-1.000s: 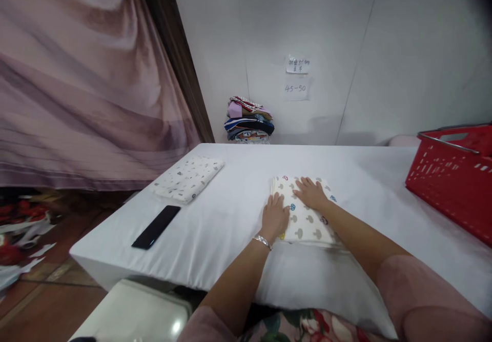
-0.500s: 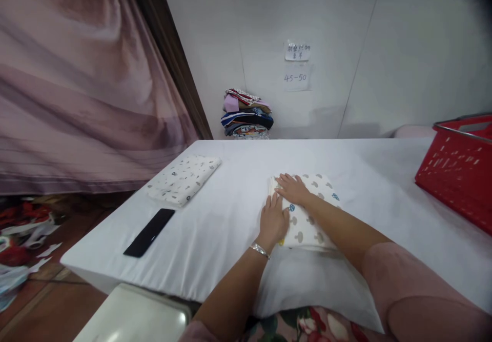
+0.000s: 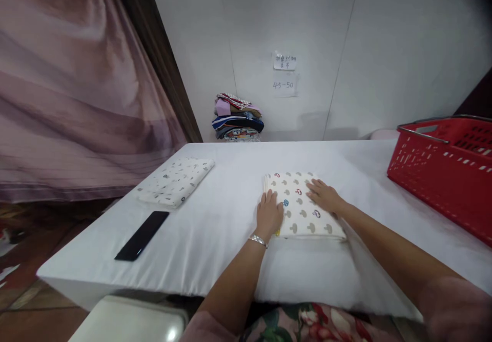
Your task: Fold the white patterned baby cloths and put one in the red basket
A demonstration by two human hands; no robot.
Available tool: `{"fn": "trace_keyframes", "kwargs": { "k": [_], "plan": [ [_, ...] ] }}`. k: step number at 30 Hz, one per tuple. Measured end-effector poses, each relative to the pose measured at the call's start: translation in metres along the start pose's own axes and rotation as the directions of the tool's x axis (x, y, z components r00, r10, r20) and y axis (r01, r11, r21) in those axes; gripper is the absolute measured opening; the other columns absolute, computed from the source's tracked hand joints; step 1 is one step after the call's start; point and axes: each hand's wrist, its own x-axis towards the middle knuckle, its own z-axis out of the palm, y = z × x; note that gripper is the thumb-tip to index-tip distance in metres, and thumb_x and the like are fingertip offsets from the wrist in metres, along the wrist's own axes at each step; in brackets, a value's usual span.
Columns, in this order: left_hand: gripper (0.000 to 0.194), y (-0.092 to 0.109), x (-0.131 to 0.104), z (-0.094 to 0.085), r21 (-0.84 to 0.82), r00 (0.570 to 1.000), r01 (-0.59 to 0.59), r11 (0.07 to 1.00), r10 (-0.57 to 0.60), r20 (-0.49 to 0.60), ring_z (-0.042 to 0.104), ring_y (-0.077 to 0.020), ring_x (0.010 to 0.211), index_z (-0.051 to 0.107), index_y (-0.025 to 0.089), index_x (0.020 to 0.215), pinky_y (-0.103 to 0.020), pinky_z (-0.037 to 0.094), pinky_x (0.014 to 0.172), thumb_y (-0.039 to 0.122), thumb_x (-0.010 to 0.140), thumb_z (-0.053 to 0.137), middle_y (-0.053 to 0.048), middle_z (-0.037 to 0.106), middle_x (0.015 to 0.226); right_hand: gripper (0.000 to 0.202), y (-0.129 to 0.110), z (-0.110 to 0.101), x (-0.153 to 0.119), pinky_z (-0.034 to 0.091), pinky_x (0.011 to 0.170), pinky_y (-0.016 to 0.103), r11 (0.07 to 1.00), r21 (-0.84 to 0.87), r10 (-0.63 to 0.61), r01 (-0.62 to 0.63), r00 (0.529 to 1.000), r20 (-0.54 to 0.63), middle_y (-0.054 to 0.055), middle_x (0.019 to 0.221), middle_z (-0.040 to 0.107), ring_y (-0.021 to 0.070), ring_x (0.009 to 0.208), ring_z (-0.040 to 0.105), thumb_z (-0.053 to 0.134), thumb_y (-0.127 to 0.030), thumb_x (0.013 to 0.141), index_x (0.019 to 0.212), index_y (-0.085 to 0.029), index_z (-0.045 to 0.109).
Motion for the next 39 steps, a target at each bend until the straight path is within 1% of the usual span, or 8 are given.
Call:
{"fn": "trace_keyframes", "kwargs": {
  "k": [4, 9, 15, 19, 23, 28, 34, 39],
  "plan": [
    [0.046, -0.002, 0.000, 0.001, -0.067, 0.998, 0.013, 0.998, -0.017, -0.053, 0.022, -0.0256, 0.139, 0.045, 0.017, 0.133, -0.039, 0.023, 0.111, 0.033, 0.091, 0.035, -0.011, 0.029, 0.150, 0.061, 0.017, 0.003, -0.046, 0.034, 0.107, 0.038, 0.928, 0.328, 0.199, -0.178, 0.980, -0.031, 0.007, 0.145, 0.037, 0.0251, 0.132, 0.037, 0.040, -0.049, 0.087, 0.141, -0.020, 0.038],
    [0.046, -0.006, 0.003, -0.003, -0.185, 0.984, 0.151, 0.971, -0.165, -0.064, 0.028, -0.0244, 0.136, 0.042, 0.013, 0.133, -0.036, 0.027, 0.108, 0.031, 0.091, 0.033, -0.015, 0.030, 0.148, 0.071, -0.003, 0.002, -0.084, 0.042, 0.099, 0.039, 0.740, 0.611, 0.356, -0.282, 0.934, 0.000, 0.007, 0.139, 0.046, 0.0258, 0.120, 0.051, 0.055, -0.046, 0.079, 0.143, -0.022, 0.034],
    [0.026, -0.003, -0.002, -0.008, -0.316, 0.972, 0.218, 0.923, -0.235, -0.015, 0.054, -0.0204, 0.110, 0.054, 0.019, 0.108, -0.031, 0.040, 0.093, 0.020, 0.086, 0.039, -0.009, 0.060, 0.117, 0.066, 0.009, -0.004, -0.078, 0.047, 0.093, 0.039, 0.582, 0.782, 0.391, -0.223, 0.920, -0.029, 0.009, 0.129, 0.056, 0.0262, 0.108, 0.058, 0.064, -0.030, 0.069, 0.133, -0.017, 0.049],
    [0.026, 0.006, -0.016, -0.001, -0.377, 0.986, 0.164, 0.911, -0.164, 0.030, 0.056, -0.0191, 0.102, 0.055, 0.020, 0.107, -0.028, 0.043, 0.087, 0.022, 0.082, 0.050, -0.007, 0.061, 0.113, 0.053, 0.038, -0.007, -0.072, 0.048, 0.091, 0.039, 0.642, 0.744, 0.405, -0.184, 0.906, -0.126, 0.007, 0.118, 0.063, 0.0260, 0.103, 0.060, 0.062, -0.032, 0.071, 0.122, -0.017, 0.059],
    [0.032, 0.007, -0.024, 0.001, -0.421, 0.982, 0.179, 0.889, -0.189, 0.018, 0.056, -0.0198, 0.103, 0.054, 0.019, 0.112, -0.029, 0.043, 0.089, 0.025, 0.080, 0.054, -0.008, 0.061, 0.115, 0.043, 0.049, -0.005, -0.079, 0.046, 0.093, 0.043, 0.843, 0.513, 0.300, -0.163, 0.934, -0.196, 0.007, 0.116, 0.064, 0.0271, 0.106, 0.059, 0.053, -0.038, 0.078, 0.116, -0.019, 0.063],
    [0.040, 0.011, -0.018, 0.002, -0.302, 0.988, 0.103, 0.948, -0.134, -0.082, 0.042, -0.0248, 0.125, 0.052, 0.017, 0.119, -0.035, 0.036, 0.101, 0.029, 0.080, 0.054, -0.013, 0.046, 0.136, 0.045, 0.017, -0.006, -0.090, 0.037, 0.103, 0.046, 0.982, 0.183, 0.019, 0.051, 0.931, -0.364, 0.012, 0.135, 0.049, 0.0283, 0.125, 0.044, 0.038, -0.042, 0.089, 0.121, -0.018, 0.058],
    [0.044, 0.022, 0.018, 0.003, -0.004, 0.980, -0.143, 0.990, 0.141, -0.140, 0.021, -0.0241, 0.139, 0.045, 0.016, 0.130, -0.042, 0.020, 0.112, 0.031, 0.089, 0.041, -0.010, 0.029, 0.150, 0.047, -0.046, 0.013, -0.100, 0.025, 0.107, 0.055, 0.925, -0.123, -0.380, 0.360, 0.883, -0.275, 0.009, 0.142, 0.041, 0.0277, 0.135, 0.030, 0.035, -0.045, 0.093, 0.135, -0.025, 0.045],
    [0.044, 0.001, 0.063, 0.004, 0.023, 0.998, -0.051, 0.998, 0.050, 0.033, 0.018, -0.0248, 0.140, 0.044, 0.021, 0.131, -0.051, 0.014, 0.112, 0.038, 0.092, 0.033, -0.008, 0.030, 0.150, 0.058, -0.059, 0.036, -0.108, 0.024, 0.107, 0.053, 0.838, -0.235, -0.541, 0.493, 0.808, -0.235, 0.013, 0.146, 0.034, 0.0277, 0.136, 0.027, 0.043, -0.046, 0.091, 0.141, -0.018, 0.036]
  ]
}}
